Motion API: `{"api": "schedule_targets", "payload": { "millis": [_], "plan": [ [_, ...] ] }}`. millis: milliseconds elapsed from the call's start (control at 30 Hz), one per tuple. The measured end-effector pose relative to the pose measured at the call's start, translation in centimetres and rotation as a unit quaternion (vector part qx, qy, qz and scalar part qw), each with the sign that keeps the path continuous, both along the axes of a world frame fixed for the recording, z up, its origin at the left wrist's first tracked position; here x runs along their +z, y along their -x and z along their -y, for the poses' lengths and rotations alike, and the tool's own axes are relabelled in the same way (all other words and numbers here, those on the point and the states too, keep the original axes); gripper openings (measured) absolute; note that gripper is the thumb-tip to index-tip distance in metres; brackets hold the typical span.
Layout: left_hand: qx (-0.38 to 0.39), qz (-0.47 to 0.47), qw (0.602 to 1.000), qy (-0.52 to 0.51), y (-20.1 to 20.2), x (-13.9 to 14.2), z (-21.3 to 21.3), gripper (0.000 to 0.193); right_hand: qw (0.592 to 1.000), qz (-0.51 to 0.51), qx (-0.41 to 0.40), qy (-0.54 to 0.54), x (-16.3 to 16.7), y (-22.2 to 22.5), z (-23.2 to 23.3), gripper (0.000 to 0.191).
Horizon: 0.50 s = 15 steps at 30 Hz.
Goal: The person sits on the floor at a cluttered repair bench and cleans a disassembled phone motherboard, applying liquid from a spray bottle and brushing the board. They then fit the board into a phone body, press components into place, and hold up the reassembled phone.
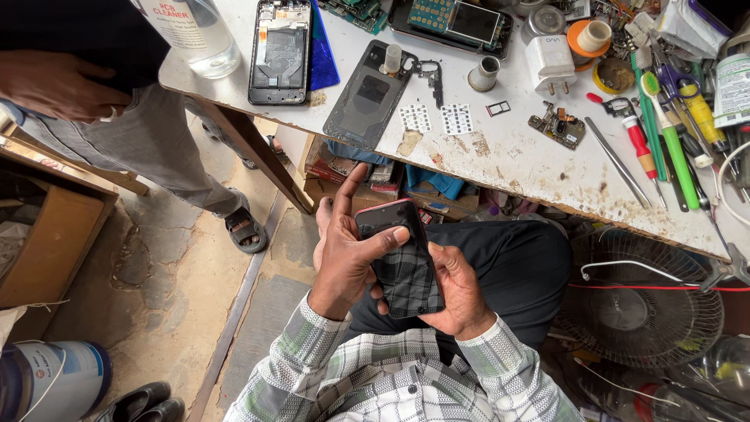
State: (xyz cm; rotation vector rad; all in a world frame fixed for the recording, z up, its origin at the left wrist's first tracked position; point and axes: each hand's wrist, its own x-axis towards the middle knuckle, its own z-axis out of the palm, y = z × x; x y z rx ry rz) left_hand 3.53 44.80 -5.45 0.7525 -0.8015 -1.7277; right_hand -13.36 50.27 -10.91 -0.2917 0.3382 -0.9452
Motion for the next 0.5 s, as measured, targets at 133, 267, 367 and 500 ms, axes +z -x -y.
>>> {"api": "schedule_targets", "payload": {
  "millis": [133,267,367,500],
  "plan": [
    [0.003,0.011,1.0,0.012,0.21,-0.14,0.11,0.105,1.0,-0.01,-0.002,-0.001,0.09,0.22,0.05,0.06],
    [0.001,0.018,1.0,0.006,0.26,-0.12,0.15,0.104,1.0,-0.009,-0.008,-0.016,0.16,0.31,0.13,0.059],
    [0.002,0.02,1.0,0.01,0.17,-0.02,0.14,0.103,1.0,-0.004,-0.005,-0.015,0.15,0.2,0.2,0.059],
    [0.003,0.026,1.0,-0.002,0.16,0.15,0.18,0.103,1.0,0.002,-0.007,-0.017,0.19,0.05,0.2,0.059]
  ]
}}
